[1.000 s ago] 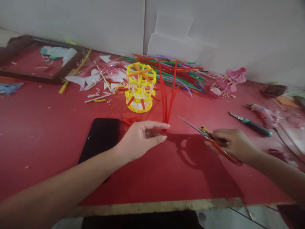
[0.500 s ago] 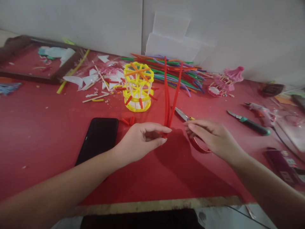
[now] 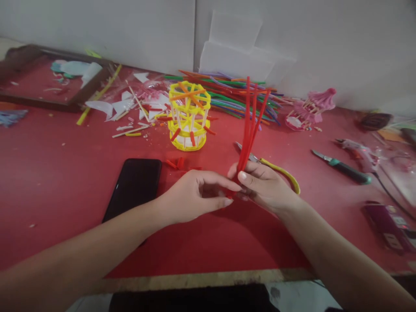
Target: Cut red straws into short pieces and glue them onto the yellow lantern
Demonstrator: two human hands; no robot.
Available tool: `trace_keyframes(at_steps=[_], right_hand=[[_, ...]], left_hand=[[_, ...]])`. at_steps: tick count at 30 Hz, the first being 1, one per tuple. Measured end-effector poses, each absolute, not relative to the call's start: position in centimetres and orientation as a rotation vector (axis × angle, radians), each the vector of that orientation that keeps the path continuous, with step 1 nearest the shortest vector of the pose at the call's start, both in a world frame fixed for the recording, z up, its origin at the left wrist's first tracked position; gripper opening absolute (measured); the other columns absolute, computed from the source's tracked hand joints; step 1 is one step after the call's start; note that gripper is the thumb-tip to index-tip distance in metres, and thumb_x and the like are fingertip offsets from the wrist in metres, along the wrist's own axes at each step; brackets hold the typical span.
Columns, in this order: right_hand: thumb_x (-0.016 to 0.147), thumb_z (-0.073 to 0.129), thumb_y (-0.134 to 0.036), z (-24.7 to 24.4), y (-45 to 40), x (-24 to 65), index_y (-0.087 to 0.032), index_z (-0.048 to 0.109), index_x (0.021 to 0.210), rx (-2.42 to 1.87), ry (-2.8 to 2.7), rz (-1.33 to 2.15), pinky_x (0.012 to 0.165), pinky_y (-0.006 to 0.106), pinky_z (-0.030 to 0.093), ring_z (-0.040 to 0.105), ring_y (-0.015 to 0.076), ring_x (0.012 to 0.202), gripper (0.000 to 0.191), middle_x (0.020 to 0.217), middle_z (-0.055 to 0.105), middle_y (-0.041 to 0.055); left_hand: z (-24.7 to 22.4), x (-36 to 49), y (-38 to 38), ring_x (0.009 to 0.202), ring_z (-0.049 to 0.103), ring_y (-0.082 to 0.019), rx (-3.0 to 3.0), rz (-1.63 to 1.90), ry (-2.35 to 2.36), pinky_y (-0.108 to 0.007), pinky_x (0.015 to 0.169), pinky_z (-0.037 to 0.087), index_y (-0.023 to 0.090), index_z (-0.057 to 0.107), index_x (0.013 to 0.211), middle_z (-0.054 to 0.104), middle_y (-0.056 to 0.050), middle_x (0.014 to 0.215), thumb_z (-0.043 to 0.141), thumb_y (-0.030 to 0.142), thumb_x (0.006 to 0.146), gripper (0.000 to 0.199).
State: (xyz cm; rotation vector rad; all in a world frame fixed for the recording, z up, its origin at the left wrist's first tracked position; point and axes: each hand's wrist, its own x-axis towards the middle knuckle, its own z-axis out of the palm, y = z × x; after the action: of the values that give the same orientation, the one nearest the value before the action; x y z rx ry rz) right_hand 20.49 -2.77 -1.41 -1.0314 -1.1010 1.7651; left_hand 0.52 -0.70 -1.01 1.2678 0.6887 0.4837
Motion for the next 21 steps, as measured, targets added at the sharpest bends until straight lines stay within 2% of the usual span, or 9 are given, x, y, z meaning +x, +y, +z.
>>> trace_keyframes(at_steps=[3,6,11,14,17,21], right_hand=[[0.078,0.076,-0.04,-1.4,-2.9,20.5,-0.018,0.067,0.081,-1.04,-1.001,1.707,0.045,0.018,0.045,0.05,0.006,0.051,0.024,0.064,0.057,-0.004],[0.076,0.078,-0.038,-1.4,-3.0,20.6,-0.018,0.065,0.077,-1.046,-0.865,1.616,0.043,0.018,0.045,0.05,0.0064,0.051,0.023,0.061,0.055,-0.0048],[0.073,0.08,-0.037,-1.2,-2.9,21.1,-0.018,0.066,0.076,-1.067,-0.825,1.56,0.042,0.018,0.044,0.048,0.0058,0.05,0.024,0.061,0.053,-0.0046],[0.072,0.081,-0.038,-1.3,-2.9,21.3,-0.017,0.066,0.076,-1.083,-0.83,1.566,0.041,0.018,0.044,0.047,0.0058,0.049,0.026,0.059,0.052,-0.0044],[0.072,0.081,-0.039,-1.5,-3.0,21.3,-0.017,0.065,0.075,-1.109,-0.855,1.56,0.041,0.019,0.044,0.046,0.0063,0.049,0.027,0.058,0.052,-0.0044],[0.073,0.079,-0.041,-1.9,-2.9,21.3,-0.017,0.064,0.076,-1.135,-0.913,1.557,0.04,0.021,0.044,0.047,0.0076,0.048,0.029,0.056,0.051,-0.0045]], left_hand=[[-1.0,0.7,-0.8,0.071,0.066,-0.009,1.273,0.499,0.699,-0.02,0.067,0.054,0.017,0.071,0.109,0.076,-0.004,0.094,0.074,0.014,0.075,0.033],[-0.9,0.7,-0.7,0.077,0.068,-0.009,1.227,0.556,0.727,-0.019,0.072,0.055,0.018,0.064,0.118,0.074,-0.003,0.102,0.075,0.013,0.074,0.045],[-0.2,0.1,-0.5,0.08,0.07,-0.01,1.351,0.617,0.822,-0.018,0.073,0.055,0.018,0.059,0.121,0.075,-0.001,0.092,0.074,0.02,0.079,0.045],[0.3,-0.6,-0.1,0.084,0.071,-0.013,1.607,0.666,0.926,-0.022,0.079,0.056,0.021,0.059,0.123,0.074,-0.001,0.096,0.069,0.02,0.083,0.042],[0.6,-1.5,0.6,0.089,0.07,-0.017,2.057,0.698,1.097,-0.029,0.084,0.053,0.022,0.06,0.125,0.073,-0.003,0.1,0.062,0.012,0.085,0.041],[0.7,-2.1,1.4,0.086,0.07,-0.021,2.326,0.624,1.259,-0.032,0.078,0.051,0.019,0.062,0.12,0.075,-0.003,0.092,0.062,0.01,0.083,0.038]])
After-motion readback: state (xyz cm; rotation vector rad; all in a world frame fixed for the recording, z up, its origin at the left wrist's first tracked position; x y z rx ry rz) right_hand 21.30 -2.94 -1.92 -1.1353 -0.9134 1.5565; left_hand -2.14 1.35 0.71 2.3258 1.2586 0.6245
